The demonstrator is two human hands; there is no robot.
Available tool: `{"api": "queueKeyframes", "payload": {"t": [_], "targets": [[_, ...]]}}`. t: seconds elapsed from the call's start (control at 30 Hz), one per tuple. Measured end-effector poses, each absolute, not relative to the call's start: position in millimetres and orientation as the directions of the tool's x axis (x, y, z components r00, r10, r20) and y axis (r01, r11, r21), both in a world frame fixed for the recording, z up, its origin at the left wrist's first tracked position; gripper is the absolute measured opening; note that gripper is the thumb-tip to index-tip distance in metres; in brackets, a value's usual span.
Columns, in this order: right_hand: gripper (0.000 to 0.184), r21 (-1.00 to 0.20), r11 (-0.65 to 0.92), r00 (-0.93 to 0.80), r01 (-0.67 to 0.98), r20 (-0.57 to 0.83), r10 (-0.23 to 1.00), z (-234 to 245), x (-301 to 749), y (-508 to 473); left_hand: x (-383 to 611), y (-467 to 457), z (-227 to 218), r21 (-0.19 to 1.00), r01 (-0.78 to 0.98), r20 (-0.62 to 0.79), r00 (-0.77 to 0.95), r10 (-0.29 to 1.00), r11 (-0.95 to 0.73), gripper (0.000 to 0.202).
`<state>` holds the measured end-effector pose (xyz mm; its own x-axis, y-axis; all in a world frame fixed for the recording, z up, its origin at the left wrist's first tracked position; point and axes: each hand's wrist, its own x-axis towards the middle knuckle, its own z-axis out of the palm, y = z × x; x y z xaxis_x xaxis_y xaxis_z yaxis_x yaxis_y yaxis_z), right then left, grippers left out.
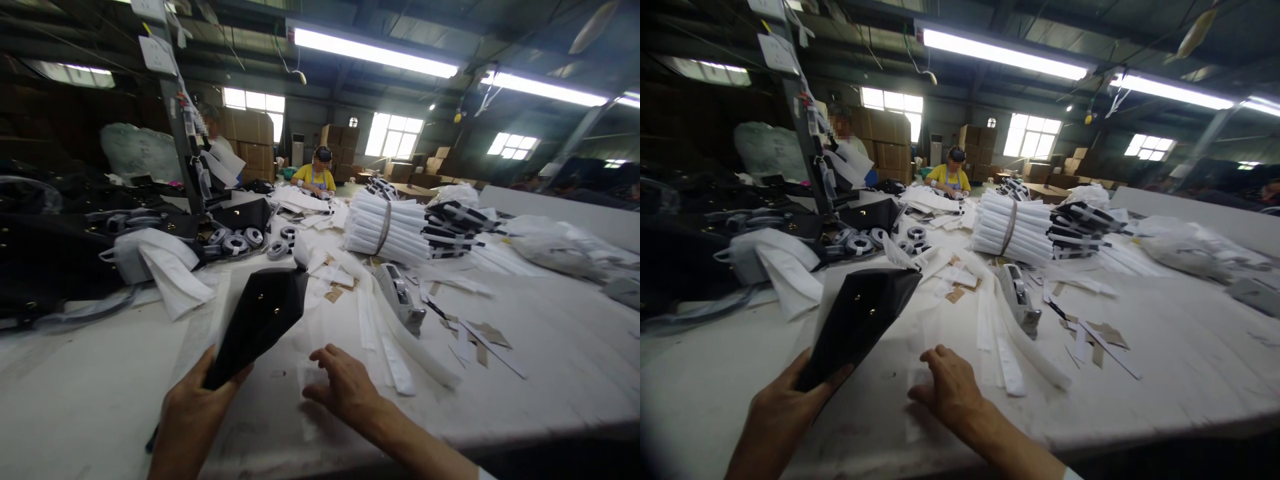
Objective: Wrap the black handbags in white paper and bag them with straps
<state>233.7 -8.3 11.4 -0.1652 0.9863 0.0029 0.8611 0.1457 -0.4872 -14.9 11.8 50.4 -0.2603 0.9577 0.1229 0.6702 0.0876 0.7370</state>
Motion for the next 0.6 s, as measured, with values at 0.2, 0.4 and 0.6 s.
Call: {"api": "queueKeyframes", "payload": {"t": [0.2,0.4,0.6], "targets": [[0.027,-0.247,0.388,-0.429,0.888,-0.141,0.892,9.7,223.8,-8.2,-13.2,11.7,48.2,0.692,0.719,0.197,-0.263,0.944,0.056,0.042],[0.018,-0.137,0.503,-0.515,0.853,-0.073,0.854,3.6,225.0,-9.5,-2.7,10.0,28.4,0.556,0.810,0.440,-0.097,0.893,-0.186,0.038],[0.017,-0.201,0.386,-0.433,0.900,-0.321,0.842,30.5,237.2,-58.1,28.0,-2.9,-8.5,0.026,0.824,0.709,0.384,0.592,-0.566,0.059]]}}
